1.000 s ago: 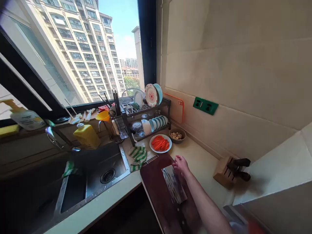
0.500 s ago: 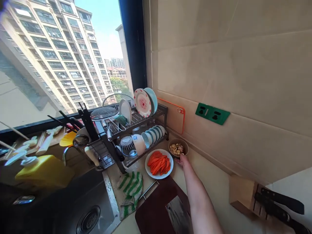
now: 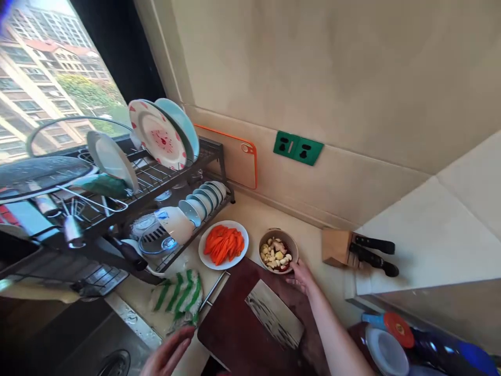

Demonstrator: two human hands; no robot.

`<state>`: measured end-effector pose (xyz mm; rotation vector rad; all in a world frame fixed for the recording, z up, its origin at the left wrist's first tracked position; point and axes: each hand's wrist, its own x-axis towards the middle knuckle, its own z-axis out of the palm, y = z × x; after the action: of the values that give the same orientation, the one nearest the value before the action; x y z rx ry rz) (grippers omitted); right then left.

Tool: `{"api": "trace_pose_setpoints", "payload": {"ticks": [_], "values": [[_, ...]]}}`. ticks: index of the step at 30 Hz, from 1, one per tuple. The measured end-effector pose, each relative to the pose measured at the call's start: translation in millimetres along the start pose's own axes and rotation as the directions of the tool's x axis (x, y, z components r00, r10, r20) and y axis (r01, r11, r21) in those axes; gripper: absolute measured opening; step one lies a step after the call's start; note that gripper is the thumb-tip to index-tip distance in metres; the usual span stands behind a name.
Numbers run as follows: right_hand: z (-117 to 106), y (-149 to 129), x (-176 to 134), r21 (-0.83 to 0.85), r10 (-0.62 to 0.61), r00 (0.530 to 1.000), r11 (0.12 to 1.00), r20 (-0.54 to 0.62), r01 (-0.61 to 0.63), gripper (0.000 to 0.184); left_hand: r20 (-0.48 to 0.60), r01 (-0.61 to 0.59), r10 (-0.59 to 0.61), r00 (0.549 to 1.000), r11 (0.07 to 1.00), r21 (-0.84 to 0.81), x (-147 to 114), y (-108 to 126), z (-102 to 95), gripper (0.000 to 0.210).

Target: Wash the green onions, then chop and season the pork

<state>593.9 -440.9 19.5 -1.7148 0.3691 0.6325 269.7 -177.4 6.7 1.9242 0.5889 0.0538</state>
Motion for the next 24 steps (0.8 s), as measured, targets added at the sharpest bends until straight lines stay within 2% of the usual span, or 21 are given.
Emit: {"api": "trace_pose_setpoints", "payload": {"ticks": [3, 5, 8, 11, 13, 14, 18, 21, 24], "values": [[-23, 13, -18, -0.062, -0.062, 0.997, 0.996, -0.055, 0.059, 0.06, 0.065, -0.11, 0.102, 0.993, 0.987, 0.119, 23, 44, 11.1, 0.039], [-39, 28, -35, -0.112, -0.149, 0.986, 0.984, -0.081, 0.139, 0.06, 0.139, -0.22, 0.195, 0.971, 0.957, 0.188, 39, 78, 22.9, 0.033], [-61, 63, -73, -0.295, -0.328, 0.944, 0.899, 0.035, 0.324, 0.047, 0.236, -0.37, 0.313, 0.92, 0.891, 0.262, 74, 126, 50.1, 0.029], [-79, 107, -115, -0.448, -0.412, 0.889, 0.769, 0.199, 0.457, 0.04, 0.31, -0.457, 0.348, 0.885, 0.776, 0.434, 120, 165, 90.6, 0.027], [-92, 133, -137, -0.5, -0.432, 0.876, 0.722, 0.215, 0.479, 0.038, 0.313, -0.445, 0.316, 0.895, 0.649, 0.616, 150, 183, 121.9, 0.026], [-99, 145, -144, -0.515, -0.433, 0.878, 0.715, 0.204, 0.472, 0.038, 0.309, -0.419, 0.283, 0.908, 0.574, 0.704, 164, 189, 137.2, 0.026], [-122, 179, -155, -0.531, -0.421, 0.892, 0.725, 0.163, 0.439, 0.041, 0.264, -0.341, 0.219, 0.939, 0.517, 0.785, 198, 199, 184.9, 0.033], [-125, 187, -155, -0.543, -0.44, 0.877, 0.696, 0.194, 0.469, 0.04, 0.231, -0.293, 0.184, 0.956, 0.497, 0.817, 206, 197, 200.2, 0.04], [-116, 179, -154, -0.555, -0.466, 0.858, 0.664, 0.216, 0.501, 0.039, 0.22, -0.272, 0.164, 0.962, 0.477, 0.836, 207, 195, 201.1, 0.041]]}}
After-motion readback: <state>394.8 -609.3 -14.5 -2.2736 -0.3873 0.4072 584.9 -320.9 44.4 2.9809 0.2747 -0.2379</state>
